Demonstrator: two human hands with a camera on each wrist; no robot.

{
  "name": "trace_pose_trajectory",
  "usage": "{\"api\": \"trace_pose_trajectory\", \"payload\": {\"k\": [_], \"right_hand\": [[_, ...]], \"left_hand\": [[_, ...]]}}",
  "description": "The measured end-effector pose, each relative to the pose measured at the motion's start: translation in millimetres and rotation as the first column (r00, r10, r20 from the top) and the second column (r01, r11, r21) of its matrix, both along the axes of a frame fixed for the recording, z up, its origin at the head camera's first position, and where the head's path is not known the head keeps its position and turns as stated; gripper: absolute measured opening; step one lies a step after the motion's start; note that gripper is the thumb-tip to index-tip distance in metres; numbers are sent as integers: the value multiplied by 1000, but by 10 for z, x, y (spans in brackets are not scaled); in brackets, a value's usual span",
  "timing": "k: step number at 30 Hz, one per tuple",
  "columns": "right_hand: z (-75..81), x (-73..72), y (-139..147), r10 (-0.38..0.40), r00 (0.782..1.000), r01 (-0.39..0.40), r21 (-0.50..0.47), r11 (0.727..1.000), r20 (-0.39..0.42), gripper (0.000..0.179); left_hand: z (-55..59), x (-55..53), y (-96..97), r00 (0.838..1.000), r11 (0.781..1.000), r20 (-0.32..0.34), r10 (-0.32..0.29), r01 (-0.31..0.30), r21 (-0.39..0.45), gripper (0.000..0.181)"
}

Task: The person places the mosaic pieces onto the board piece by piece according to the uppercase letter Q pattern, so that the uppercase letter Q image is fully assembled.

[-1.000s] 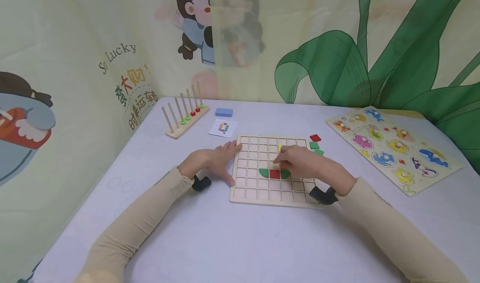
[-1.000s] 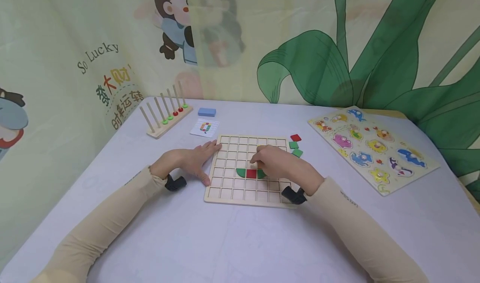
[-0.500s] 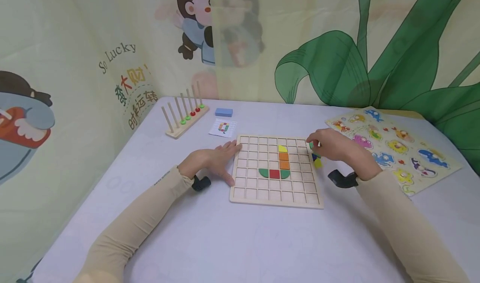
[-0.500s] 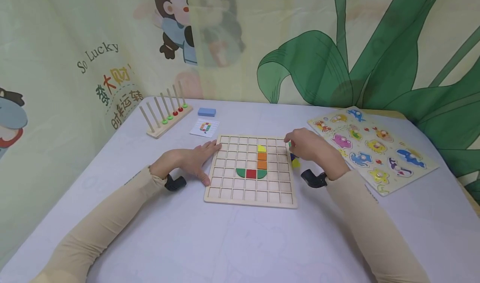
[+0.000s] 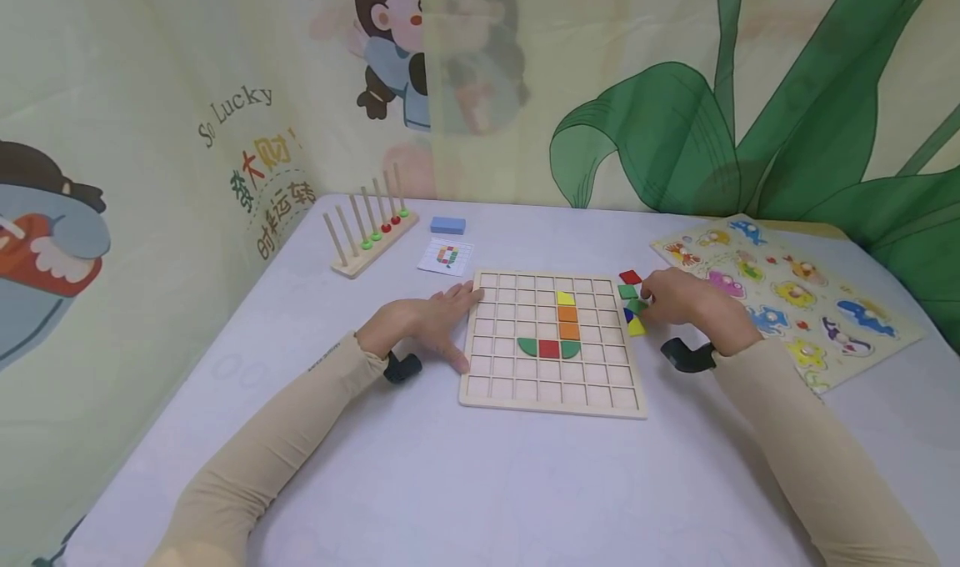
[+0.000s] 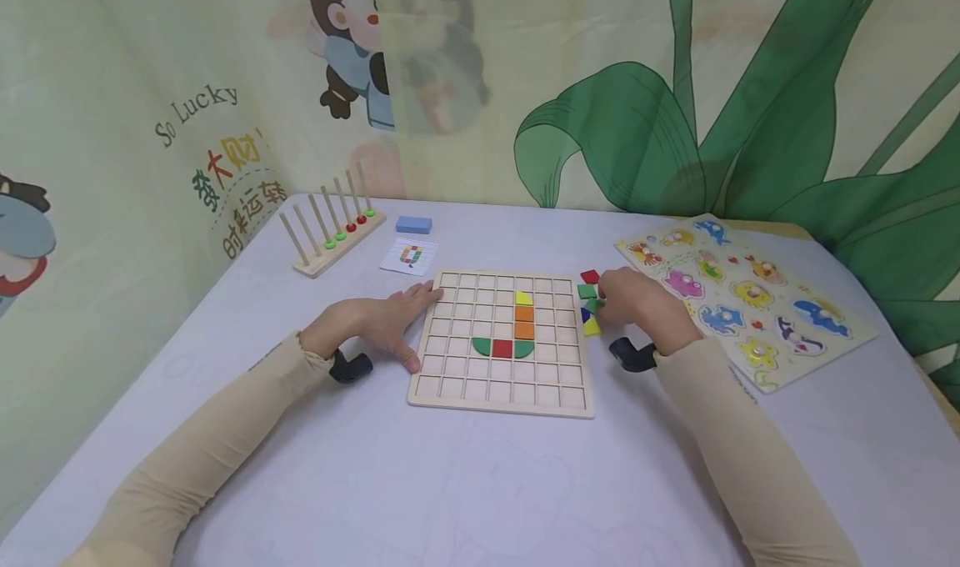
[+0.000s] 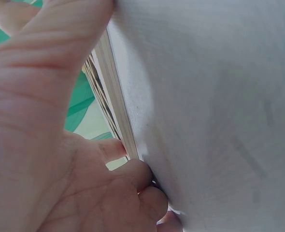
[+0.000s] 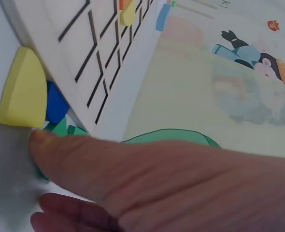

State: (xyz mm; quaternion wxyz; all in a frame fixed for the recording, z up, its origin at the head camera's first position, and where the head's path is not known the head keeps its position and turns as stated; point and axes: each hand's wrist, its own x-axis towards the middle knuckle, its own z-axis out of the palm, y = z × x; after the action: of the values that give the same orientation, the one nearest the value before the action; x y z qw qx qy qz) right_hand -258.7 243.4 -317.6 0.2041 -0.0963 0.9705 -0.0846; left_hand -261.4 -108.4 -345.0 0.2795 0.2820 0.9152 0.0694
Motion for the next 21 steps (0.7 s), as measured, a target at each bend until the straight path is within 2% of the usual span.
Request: {"api": "trace_pose_trajectory", "payload": {"k": [5,16,21], "right_hand": [[-39,-36,-8,26,1000,-26,-5,1000,7,40],[-97,-78,14,10,999,-12,-33,999,-37,36],[-103,-107,16,-13,995,11,-20,1000,-97,39]], "left_hand": [[4,7,1,1000,1000,0,3,-3,0,122],[-1,5,-6,1000,1000,4,13,-13,1,121],[-4,2,2,1000,1000,1,15,-15,-10,122]]}}
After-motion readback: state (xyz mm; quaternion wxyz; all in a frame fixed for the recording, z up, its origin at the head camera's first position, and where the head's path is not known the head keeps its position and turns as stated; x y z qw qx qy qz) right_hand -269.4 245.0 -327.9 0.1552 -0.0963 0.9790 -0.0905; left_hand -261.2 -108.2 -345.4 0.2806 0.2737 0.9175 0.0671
